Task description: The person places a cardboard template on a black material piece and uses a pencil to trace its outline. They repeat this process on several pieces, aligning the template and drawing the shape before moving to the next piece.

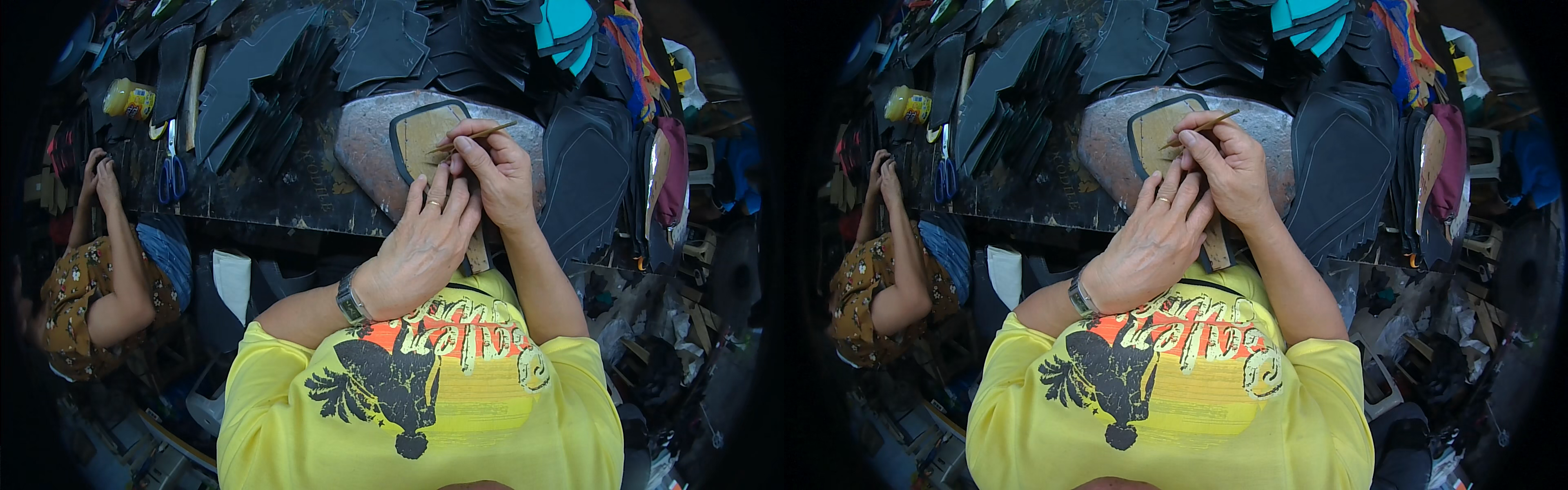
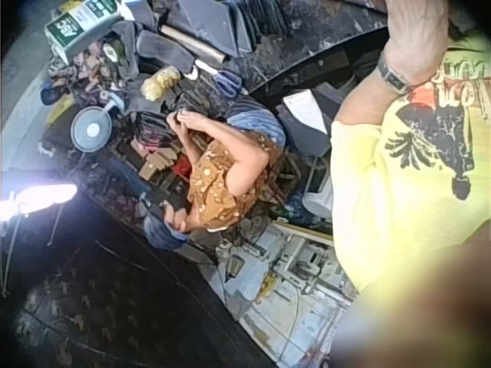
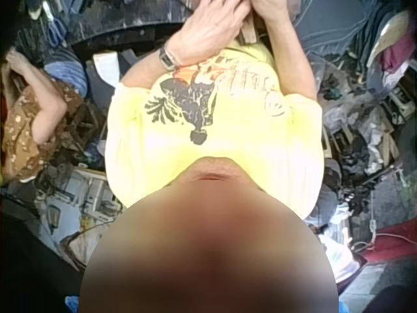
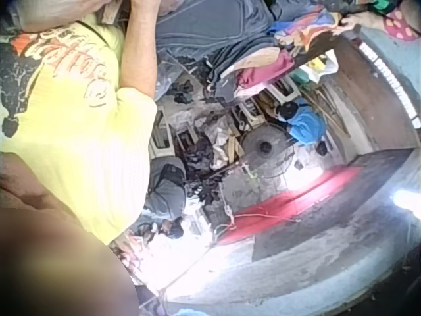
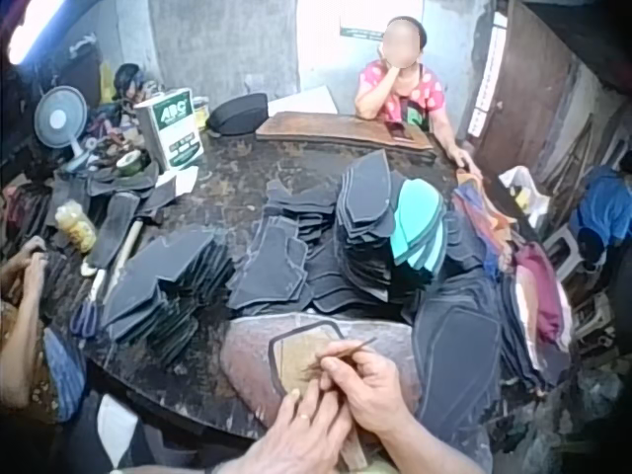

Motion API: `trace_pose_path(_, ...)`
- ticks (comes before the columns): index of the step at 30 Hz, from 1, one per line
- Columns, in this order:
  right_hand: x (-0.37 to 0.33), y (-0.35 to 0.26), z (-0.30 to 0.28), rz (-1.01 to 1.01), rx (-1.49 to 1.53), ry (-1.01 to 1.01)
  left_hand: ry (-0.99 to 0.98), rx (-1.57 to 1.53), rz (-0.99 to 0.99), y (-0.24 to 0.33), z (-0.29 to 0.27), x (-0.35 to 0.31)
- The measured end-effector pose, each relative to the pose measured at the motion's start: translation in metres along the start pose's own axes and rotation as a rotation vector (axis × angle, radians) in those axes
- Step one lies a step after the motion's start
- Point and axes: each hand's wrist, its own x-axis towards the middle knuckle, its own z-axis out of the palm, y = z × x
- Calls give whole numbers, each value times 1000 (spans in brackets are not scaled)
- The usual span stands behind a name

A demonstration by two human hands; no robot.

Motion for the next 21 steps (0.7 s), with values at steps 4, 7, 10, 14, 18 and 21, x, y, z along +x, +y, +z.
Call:
trace_pose_path(4, 0, 0, -1, 1, 4, -3, -2, -4, -4, 0, 0, 1)
trace_pose_path(7, 0, 1, -1, 3, 0, 1, -9, 5, -2, 0, -1, 1)
trace_pose_path(10, 0, 2, -2, 2, -21, 15, -17, -7, -12, -1, -2, 1)
trace_pose_path(14, 7, -2, -4, 18, 270, 106, -20, -3, -16, 1, -1, 1)
trace_pose_path(18, 11, -19, -16, -72, 298, 3, -14, 3, -17, 0, -1, 0)
trace_pose_path(21, 8, -27, -17, -22, 71, 42, -17, 12, -12, 1, -2, 1)
